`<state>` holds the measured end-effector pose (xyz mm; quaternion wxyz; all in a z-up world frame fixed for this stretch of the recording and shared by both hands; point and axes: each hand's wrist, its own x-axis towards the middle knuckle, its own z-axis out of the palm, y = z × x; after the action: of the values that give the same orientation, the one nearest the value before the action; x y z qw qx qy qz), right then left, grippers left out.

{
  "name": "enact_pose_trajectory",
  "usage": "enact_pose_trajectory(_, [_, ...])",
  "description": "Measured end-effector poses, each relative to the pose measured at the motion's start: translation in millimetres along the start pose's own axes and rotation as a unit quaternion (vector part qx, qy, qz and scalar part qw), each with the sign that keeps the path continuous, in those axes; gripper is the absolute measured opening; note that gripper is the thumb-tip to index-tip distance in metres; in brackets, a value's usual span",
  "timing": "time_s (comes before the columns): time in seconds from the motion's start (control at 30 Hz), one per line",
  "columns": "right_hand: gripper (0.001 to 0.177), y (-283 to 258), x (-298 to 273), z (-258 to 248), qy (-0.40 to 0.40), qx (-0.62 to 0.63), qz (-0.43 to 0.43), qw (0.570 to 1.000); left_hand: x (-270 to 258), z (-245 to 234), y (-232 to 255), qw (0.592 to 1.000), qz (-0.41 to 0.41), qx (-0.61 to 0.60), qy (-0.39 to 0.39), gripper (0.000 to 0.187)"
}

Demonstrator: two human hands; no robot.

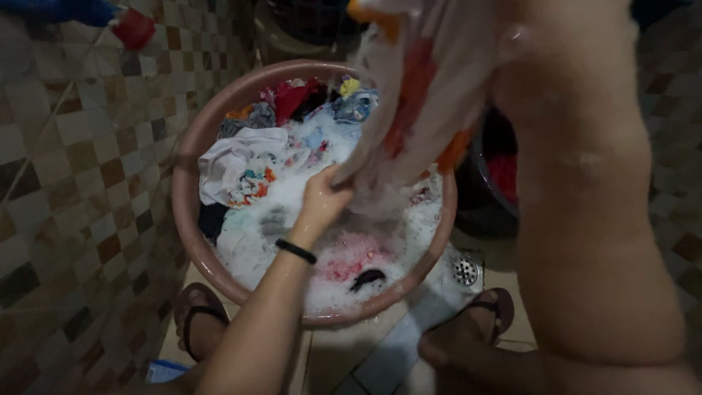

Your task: The person washes clothes in a tub of soapy water by hand, scrubbing individual garments and placing them into a nearby black bucket.

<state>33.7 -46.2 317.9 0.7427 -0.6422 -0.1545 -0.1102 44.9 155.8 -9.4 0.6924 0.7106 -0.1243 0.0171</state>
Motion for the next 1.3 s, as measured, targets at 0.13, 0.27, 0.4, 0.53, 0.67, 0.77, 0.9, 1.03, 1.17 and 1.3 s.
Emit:
enact_pose_trajectory(0.13, [0.043,30.6,-7.7,-21.4,0.023,-0.038,0.015,0.999,-6.4,-21.0,-42.3,0.990,-0.111,-0.073,-0.046,0.015])
enact_pose_trajectory(0.27, [0.045,126.4,-21.9,-28.9,0.036,-0.316,0.172,0.932,-9.1,-27.0,-31.8,0.942,-0.234,-0.229,-0.074,0.012])
enact_pose_trajectory(0.4, [0.029,230.4,-87.7,-34.3,-0.045,-0.581,0.220,0.782,-11.2,-20.1,-48.1,0.957,-0.242,-0.144,-0.063,0.013])
enact_pose_trajectory(0.53, [0.038,298.4,-136.4,-23.9,-0.176,-0.582,0.316,0.728,-31.1,0.6,-55.1,0.935,-0.181,0.266,-0.152,0.019])
enact_pose_trajectory(0.67, [0.039,338.0,-157.8,-31.6,-0.178,-0.473,0.254,0.825,-47.7,12.2,-51.0,0.939,-0.055,0.308,-0.144,0.034])
enact_pose_trajectory(0.77, [0.028,346.1,-153.1,-39.8,-0.120,-0.353,0.304,0.877,-42.2,11.6,-54.8,0.926,-0.054,0.349,-0.132,0.023])
enact_pose_trajectory(0.9, [0.036,318.8,-128.2,-58.8,-0.054,-0.023,0.253,0.966,-0.8,11.9,-13.7,0.976,-0.107,0.181,-0.054,0.022])
enact_pose_trajectory(1.03, [0.061,290.1,-116.4,-53.2,0.050,-0.306,0.095,0.946,32.8,18.3,80.3,0.991,-0.009,0.113,-0.075,0.023])
enact_pose_trajectory(1.17, [0.035,244.7,-100.3,-61.2,0.061,-0.312,0.316,0.894,39.1,-33.1,159.1,0.979,0.002,-0.193,-0.060,0.016])
enact_pose_trajectory(1.3, [0.039,196.7,-67.4,-42.9,0.024,0.143,0.378,0.914,34.4,-25.6,150.9,0.985,-0.019,0.113,-0.125,0.062])
